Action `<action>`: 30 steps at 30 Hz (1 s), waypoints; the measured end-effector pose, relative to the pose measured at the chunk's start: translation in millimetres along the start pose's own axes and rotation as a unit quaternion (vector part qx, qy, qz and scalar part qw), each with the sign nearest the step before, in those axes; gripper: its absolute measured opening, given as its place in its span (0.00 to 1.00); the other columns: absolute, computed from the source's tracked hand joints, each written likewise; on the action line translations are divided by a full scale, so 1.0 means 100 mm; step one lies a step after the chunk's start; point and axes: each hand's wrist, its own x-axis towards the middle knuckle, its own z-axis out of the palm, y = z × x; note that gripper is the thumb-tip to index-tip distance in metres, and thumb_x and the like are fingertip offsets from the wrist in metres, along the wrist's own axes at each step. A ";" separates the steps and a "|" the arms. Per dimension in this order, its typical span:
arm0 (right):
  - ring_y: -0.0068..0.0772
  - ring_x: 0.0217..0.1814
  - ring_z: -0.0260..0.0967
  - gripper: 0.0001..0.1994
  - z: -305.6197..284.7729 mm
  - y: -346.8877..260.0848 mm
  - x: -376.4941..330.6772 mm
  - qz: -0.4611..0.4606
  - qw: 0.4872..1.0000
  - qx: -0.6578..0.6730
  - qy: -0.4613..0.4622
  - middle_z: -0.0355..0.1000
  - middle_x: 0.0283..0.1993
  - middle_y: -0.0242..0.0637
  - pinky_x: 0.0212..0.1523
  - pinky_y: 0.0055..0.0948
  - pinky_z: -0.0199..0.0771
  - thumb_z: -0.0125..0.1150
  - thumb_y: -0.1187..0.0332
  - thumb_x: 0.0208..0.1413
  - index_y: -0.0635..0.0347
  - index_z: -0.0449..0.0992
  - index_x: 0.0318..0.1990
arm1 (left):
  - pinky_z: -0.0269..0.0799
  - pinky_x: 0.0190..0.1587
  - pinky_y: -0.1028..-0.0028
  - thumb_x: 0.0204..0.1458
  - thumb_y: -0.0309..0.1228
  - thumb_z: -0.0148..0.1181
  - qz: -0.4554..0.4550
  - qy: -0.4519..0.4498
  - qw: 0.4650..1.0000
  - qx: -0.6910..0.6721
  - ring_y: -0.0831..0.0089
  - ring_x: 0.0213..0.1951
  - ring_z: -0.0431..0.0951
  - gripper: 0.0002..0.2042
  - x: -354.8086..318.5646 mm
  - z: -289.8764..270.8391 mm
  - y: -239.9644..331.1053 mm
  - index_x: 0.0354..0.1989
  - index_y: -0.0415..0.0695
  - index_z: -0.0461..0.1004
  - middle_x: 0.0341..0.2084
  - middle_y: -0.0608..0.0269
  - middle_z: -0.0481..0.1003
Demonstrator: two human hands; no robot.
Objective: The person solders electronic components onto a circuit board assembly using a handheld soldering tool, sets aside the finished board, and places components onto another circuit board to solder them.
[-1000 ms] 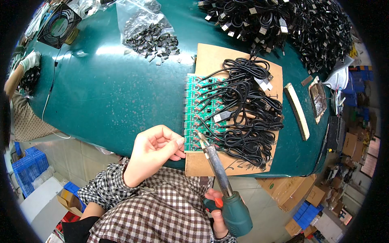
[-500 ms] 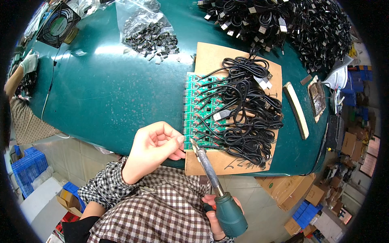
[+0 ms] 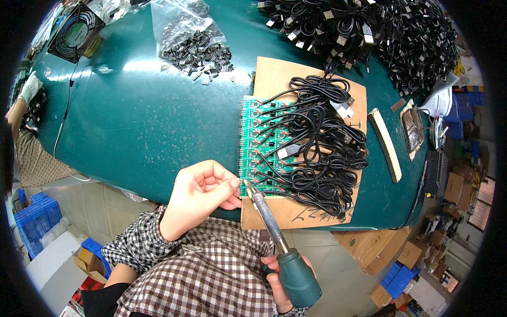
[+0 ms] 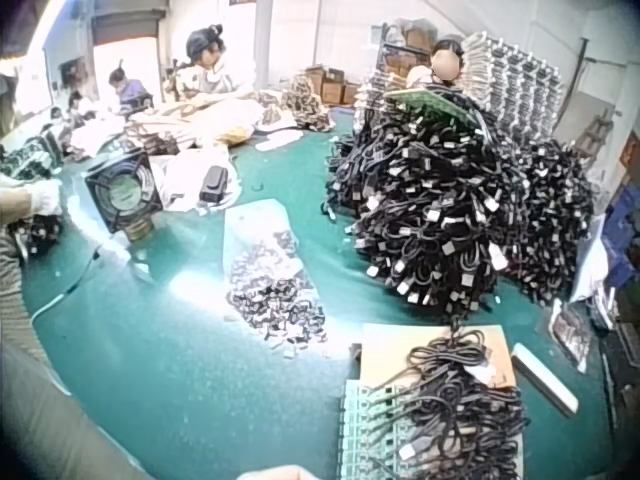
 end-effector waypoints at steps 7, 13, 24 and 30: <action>0.37 0.40 0.66 0.17 0.02 -0.05 0.02 0.010 1.000 0.008 -0.002 0.63 0.34 0.42 0.41 0.39 0.75 0.55 0.59 0.53 0.67 0.65 0.36 | 0.77 0.31 0.79 0.52 0.24 0.53 0.003 0.003 1.000 -0.012 0.74 0.28 0.78 0.06 0.00 0.01 -0.01 0.32 0.33 0.69 0.27 0.57 0.75; 0.35 0.39 0.65 0.16 0.04 -0.06 0.02 0.030 0.999 0.010 0.005 0.62 0.32 0.41 0.43 0.40 0.75 0.55 0.59 0.53 0.67 0.65 0.35 | 0.76 0.31 0.79 0.52 0.24 0.55 -0.002 0.006 1.000 -0.016 0.76 0.28 0.78 0.06 0.00 0.01 -0.01 0.32 0.33 0.69 0.27 0.57 0.75; 0.33 0.36 0.65 0.14 0.03 -0.01 -0.02 0.015 1.000 0.027 0.001 0.61 0.30 0.40 0.43 0.40 0.75 0.54 0.62 0.53 0.66 0.66 0.32 | 0.77 0.30 0.79 0.52 0.24 0.55 -0.004 0.013 1.000 -0.009 0.75 0.27 0.78 0.06 0.00 0.02 0.00 0.31 0.33 0.69 0.26 0.56 0.75; 0.33 0.35 0.65 0.15 0.04 0.00 -0.05 0.019 0.999 0.030 0.015 0.62 0.30 0.40 0.42 0.40 0.75 0.55 0.60 0.53 0.66 0.66 0.31 | 0.76 0.32 0.81 0.51 0.24 0.57 -0.023 0.016 0.999 -0.020 0.78 0.28 0.77 0.06 0.00 0.01 0.01 0.32 0.33 0.70 0.27 0.58 0.75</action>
